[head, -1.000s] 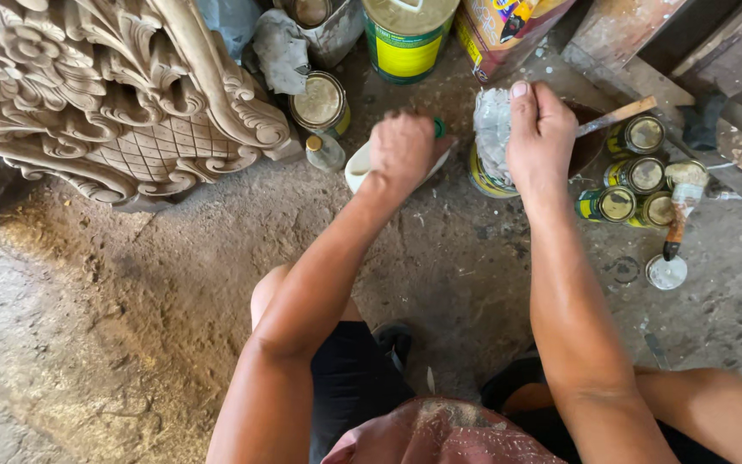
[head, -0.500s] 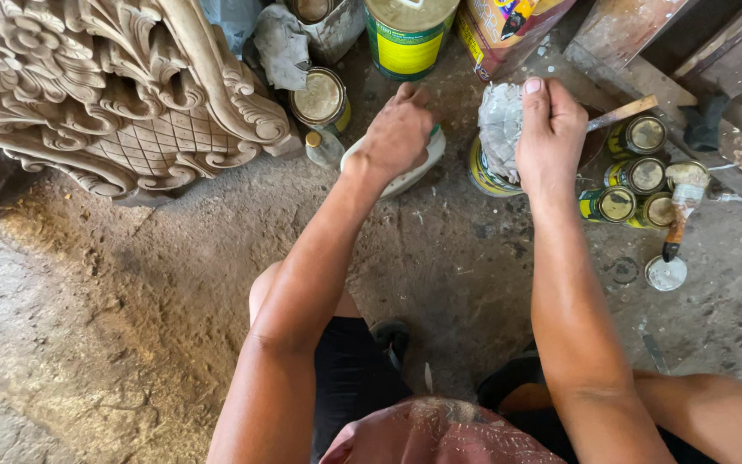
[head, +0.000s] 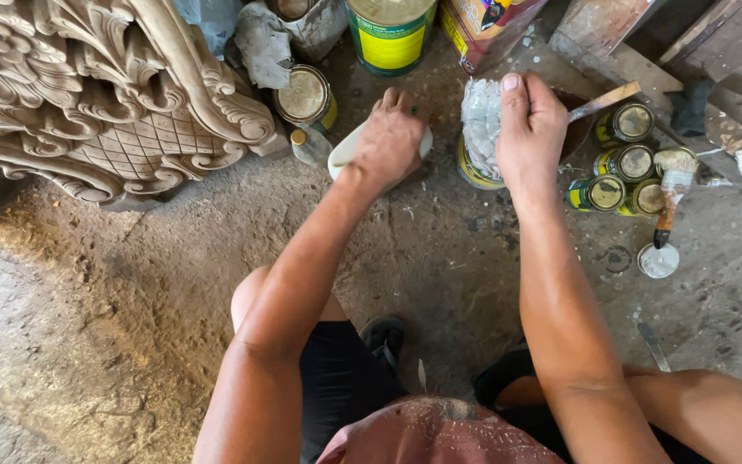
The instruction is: The person opens a large paint can and stirs the contents with a stick. They then pour the paint into a larger bucket and add a liquid from a plastic jug. Finally, they open a small jar and stir its contents into the bucket.
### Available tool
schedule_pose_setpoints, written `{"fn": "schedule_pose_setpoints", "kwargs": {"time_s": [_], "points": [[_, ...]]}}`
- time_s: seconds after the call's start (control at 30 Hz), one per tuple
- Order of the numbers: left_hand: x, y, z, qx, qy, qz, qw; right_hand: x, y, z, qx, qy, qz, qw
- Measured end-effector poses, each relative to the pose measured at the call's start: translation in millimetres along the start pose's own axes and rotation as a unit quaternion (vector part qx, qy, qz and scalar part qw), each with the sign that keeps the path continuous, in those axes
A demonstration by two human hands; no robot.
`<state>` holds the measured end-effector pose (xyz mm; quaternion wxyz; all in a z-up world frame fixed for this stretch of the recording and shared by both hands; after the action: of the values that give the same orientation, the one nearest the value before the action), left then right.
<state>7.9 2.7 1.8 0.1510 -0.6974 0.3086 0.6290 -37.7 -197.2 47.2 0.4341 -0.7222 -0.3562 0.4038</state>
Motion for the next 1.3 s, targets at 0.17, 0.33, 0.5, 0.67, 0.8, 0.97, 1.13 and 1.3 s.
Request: {"fn": "schedule_pose_setpoints", "kwargs": {"time_s": [0.17, 0.33, 0.5, 0.67, 0.8, 0.97, 1.13, 1.3], "points": [[-18, -9, 9, 0.045, 0.015, 0.036, 0.998, -3, 2, -1, 0.017, 0.013, -0.040, 0.999], [-35, -9, 4, -0.059, 0.056, 0.055, 0.995, -4, 0, 2, -0.010, 0.012, -0.023, 1.000], [-22, 7, -2, -0.227, -0.116, 0.070, 0.964, 1, -9, 5, 0.000, 0.007, -0.048, 0.999], [5, 6, -3, -0.109, 0.061, 0.031, 0.992, 1, -5, 6, 0.022, 0.006, -0.046, 0.999], [5, -15, 2, -0.006, 0.065, 0.054, 0.996, -2, 8, 3, 0.015, 0.013, -0.058, 0.998], [-10, -23, 8, 0.052, 0.102, 0.060, 0.992, 2, 18, -2, 0.054, 0.060, -0.158, 0.984], [21, -24, -3, -0.125, 0.225, 0.355, 0.899, 44, -8, 29, -0.026, -0.003, -0.184, 0.983], [37, 4, -4, -0.138, 0.234, 0.756, 0.596, 102, -61, 14, -0.201, -0.089, -0.028, 0.975]]}}
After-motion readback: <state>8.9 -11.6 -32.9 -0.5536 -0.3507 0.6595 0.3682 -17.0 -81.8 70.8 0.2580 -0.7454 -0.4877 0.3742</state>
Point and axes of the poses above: each hand's wrist, its own z-axis away from the middle knuckle, its own x-axis out of the palm, y = z × x, the point moved 1 cm from there along -z, towards the middle knuckle, and after that the axes turned 5 degrees about y, right-handed, at the moved point
